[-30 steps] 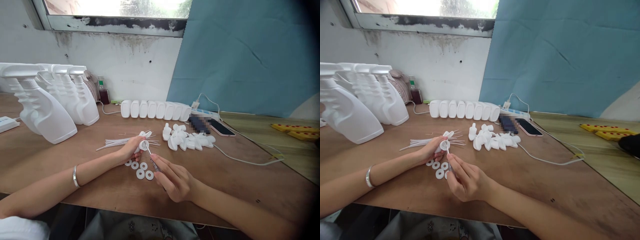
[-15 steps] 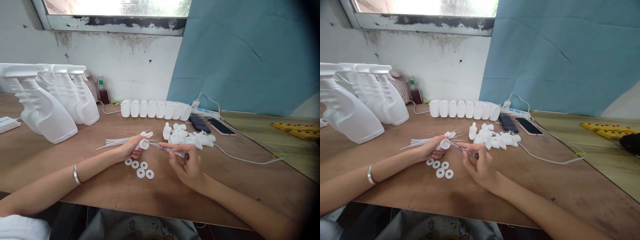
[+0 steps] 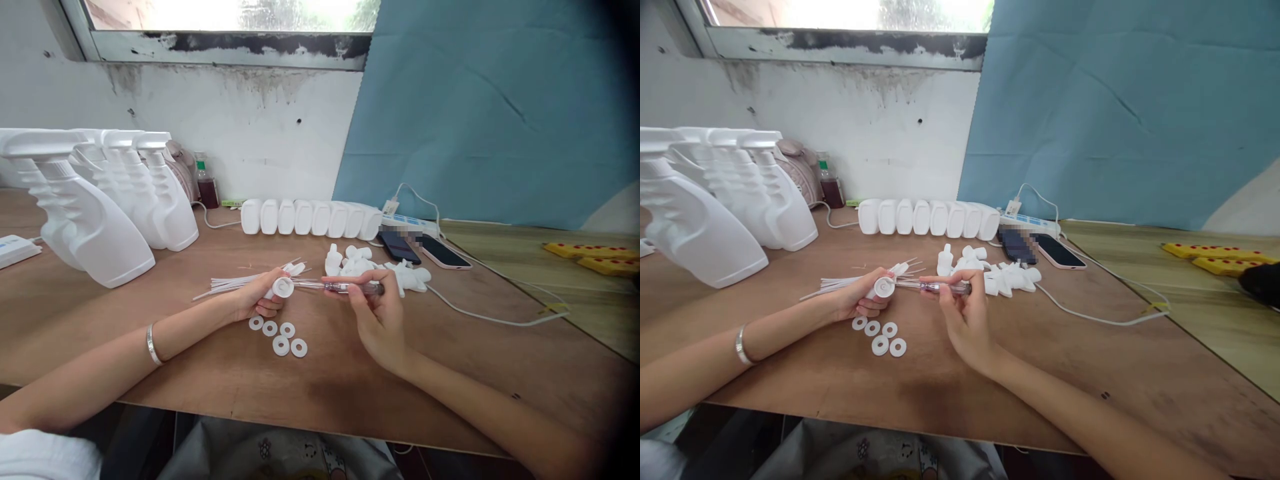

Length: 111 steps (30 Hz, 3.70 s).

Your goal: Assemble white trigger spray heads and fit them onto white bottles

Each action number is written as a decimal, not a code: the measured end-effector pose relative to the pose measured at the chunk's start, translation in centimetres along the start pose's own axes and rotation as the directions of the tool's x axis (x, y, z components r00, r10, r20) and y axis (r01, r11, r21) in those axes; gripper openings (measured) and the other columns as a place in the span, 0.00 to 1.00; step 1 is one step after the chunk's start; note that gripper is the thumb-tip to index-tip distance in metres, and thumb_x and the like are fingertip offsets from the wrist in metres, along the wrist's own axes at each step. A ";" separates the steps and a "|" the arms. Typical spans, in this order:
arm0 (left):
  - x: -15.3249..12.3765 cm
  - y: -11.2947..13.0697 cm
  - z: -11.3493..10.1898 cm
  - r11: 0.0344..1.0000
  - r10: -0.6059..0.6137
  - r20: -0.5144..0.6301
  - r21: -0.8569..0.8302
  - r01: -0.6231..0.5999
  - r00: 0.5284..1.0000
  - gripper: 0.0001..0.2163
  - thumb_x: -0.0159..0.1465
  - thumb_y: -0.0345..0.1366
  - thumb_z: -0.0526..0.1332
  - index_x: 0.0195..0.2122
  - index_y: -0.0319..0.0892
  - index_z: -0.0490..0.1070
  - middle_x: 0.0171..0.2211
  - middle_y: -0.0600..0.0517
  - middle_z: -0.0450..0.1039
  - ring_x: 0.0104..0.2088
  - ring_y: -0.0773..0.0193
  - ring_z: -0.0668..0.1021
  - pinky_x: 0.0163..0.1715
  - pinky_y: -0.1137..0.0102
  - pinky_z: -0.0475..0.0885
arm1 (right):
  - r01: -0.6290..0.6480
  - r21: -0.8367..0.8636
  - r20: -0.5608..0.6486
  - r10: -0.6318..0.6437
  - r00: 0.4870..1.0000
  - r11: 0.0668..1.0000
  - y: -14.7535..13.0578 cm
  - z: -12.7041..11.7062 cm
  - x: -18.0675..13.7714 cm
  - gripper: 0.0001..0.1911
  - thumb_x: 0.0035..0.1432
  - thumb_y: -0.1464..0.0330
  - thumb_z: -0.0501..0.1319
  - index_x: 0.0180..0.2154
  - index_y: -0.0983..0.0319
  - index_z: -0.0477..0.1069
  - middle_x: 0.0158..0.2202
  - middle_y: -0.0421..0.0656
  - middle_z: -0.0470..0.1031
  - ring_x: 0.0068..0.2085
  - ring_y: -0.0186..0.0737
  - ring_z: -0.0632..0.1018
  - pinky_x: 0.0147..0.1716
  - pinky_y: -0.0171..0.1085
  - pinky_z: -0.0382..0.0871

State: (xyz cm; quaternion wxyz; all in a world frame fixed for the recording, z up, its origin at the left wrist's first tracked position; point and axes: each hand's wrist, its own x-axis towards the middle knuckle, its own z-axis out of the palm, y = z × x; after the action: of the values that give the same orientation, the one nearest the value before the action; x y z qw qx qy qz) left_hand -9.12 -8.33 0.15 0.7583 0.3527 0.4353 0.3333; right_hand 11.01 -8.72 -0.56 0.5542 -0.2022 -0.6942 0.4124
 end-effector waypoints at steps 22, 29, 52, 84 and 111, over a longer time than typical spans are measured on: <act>-0.6 0.2 -0.1 0.966 -0.001 0.044 0.259 -0.011 0.999 0.14 0.58 0.46 0.53 0.24 0.41 0.56 0.14 0.60 0.47 0.11 0.77 0.47 0.08 0.83 0.41 | -0.252 0.172 0.011 0.254 0.967 0.952 0.3 -0.2 0.5 0.11 0.59 0.63 0.53 0.34 0.59 0.51 0.36 0.43 0.73 0.43 0.39 0.75 0.43 0.46 0.72; -0.7 0.3 -0.4 0.924 0.007 -0.058 0.383 0.016 0.998 0.13 0.57 0.46 0.54 0.25 0.41 0.59 0.13 0.59 0.49 0.11 0.76 0.48 0.09 0.81 0.41 | -0.327 0.233 0.027 0.329 0.944 0.916 0.9 -0.3 0.6 0.13 0.57 0.62 0.56 0.33 0.59 0.51 0.34 0.41 0.74 0.42 0.40 0.75 0.42 0.46 0.73; -1.5 -0.6 0.7 0.519 0.454 -0.118 0.841 -0.154 0.883 0.12 0.55 0.43 0.56 0.33 0.39 0.67 0.24 0.53 0.68 0.20 0.68 0.70 0.15 0.78 0.60 | -0.429 0.185 0.057 0.426 0.903 0.884 1.1 0.1 0.3 0.14 0.53 0.63 0.57 0.32 0.60 0.50 0.29 0.41 0.74 0.37 0.41 0.77 0.32 0.41 0.75; -1.3 0.0 0.3 0.986 0.153 -0.075 0.078 -0.147 0.985 0.16 0.63 0.43 0.45 0.30 0.36 0.64 0.14 0.56 0.62 0.07 0.74 0.59 0.05 0.79 0.56 | -0.378 -0.275 0.176 0.433 0.884 0.884 2.0 -0.3 -0.3 0.13 0.54 0.59 0.58 0.32 0.62 0.59 0.33 0.40 0.71 0.35 0.35 0.73 0.36 0.38 0.69; -1.6 -0.5 0.9 0.957 0.053 0.120 0.276 -0.085 0.991 0.17 0.62 0.43 0.47 0.43 0.36 0.64 0.14 0.54 0.66 0.08 0.72 0.62 0.06 0.80 0.57 | 0.146 -0.738 0.016 -0.199 0.980 0.659 0.4 -3.8 4.5 0.13 0.50 0.60 0.60 0.34 0.63 0.67 0.34 0.42 0.70 0.35 0.38 0.71 0.35 0.37 0.64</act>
State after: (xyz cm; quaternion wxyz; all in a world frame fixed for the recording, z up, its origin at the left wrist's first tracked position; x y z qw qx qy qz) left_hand -8.86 -10.08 0.73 0.7116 0.4896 0.4226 0.2743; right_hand 13.11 -3.86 1.94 0.4851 -0.3548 -0.7984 0.0370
